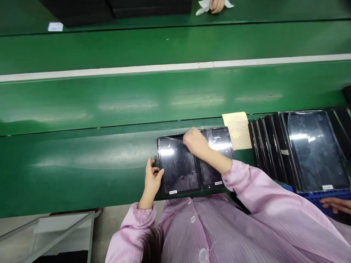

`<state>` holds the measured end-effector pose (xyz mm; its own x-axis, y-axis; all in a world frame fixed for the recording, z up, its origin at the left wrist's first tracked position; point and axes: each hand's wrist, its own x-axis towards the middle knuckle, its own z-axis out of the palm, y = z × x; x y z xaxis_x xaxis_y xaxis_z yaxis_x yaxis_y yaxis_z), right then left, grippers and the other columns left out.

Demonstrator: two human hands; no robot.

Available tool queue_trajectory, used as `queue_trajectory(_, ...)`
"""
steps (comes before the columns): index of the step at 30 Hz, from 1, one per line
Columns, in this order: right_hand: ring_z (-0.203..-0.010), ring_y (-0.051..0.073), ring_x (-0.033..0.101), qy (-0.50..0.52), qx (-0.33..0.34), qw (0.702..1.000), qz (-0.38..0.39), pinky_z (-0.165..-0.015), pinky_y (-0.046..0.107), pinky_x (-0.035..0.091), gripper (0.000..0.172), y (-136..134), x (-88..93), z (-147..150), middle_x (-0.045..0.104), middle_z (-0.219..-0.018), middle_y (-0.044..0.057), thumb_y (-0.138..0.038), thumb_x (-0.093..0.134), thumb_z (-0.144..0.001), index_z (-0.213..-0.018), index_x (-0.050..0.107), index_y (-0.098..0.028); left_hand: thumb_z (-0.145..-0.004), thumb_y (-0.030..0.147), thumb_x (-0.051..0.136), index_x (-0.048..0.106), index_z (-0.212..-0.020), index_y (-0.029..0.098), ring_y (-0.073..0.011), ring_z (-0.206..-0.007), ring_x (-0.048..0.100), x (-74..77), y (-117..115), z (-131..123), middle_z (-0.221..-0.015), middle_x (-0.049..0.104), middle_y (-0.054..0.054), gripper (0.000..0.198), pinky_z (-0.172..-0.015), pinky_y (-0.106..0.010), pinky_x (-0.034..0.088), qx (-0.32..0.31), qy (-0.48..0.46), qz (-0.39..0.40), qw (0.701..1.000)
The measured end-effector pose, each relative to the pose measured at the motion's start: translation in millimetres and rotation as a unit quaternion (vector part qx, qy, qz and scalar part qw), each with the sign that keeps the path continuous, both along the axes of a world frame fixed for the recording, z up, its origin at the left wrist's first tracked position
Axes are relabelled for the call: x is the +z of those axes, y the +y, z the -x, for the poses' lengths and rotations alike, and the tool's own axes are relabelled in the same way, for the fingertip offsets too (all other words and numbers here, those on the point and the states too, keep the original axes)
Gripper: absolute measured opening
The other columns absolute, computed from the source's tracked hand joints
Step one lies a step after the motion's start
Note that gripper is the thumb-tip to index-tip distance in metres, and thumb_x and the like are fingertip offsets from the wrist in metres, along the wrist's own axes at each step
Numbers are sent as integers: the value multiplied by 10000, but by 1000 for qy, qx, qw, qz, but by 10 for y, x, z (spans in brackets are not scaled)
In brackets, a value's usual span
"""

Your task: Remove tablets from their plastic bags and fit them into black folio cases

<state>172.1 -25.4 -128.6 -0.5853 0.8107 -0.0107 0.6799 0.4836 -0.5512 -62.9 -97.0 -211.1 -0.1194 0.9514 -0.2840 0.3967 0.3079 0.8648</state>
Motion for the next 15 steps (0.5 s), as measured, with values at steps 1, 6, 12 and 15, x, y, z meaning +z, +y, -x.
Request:
queue_trajectory(1, -911, 188, 618, 5, 24, 1000, 10, -950, 422, 473, 158, -214, 29, 59, 684, -945, 64, -271, 540, -926, -927, 661, -170, -727, 366, 601, 288, -1406, 238, -117, -764, 555, 22, 12, 11, -1313, 437, -143, 758, -674, -285, 524, 5, -20, 12, 1000)
queue_trajectory(6, -847, 137, 669, 201, 110, 972, 48, -891, 292, 528, 274, -1010, 29, -28, 725, -896, 32, -235, 383, -971, -949, 654, -205, -694, 370, 603, 631, -629, 194, -209, -956, 561, 115, 43, 87, -1237, 505, -102, 189, -871, -368, 475, -53, -33, 12, 998)
queue_trajectory(12, -1184, 223, 577, 48, 16, 997, -67, -1060, 500, 414, 425, -900, -381, -574, 704, -1119, 78, -34, 374, -888, -1178, 633, -206, -587, 348, 650, 588, -825, 199, -168, -783, 563, 182, 305, 7, -990, 560, -54, 287, -784, -343, 469, -7, -61, 43, 997)
queue_trajectory(15, -1257, 203, 519, 30, 162, 981, -105, -1085, 477, 394, 501, -896, -458, -562, 637, -1258, 67, -3, 404, -882, -1292, 561, -244, -552, 351, 663, 467, -1039, 199, -124, -630, 525, 264, 575, -80, -831, 534, 15, 546, -595, -270, 444, 6, -67, 97, 993)
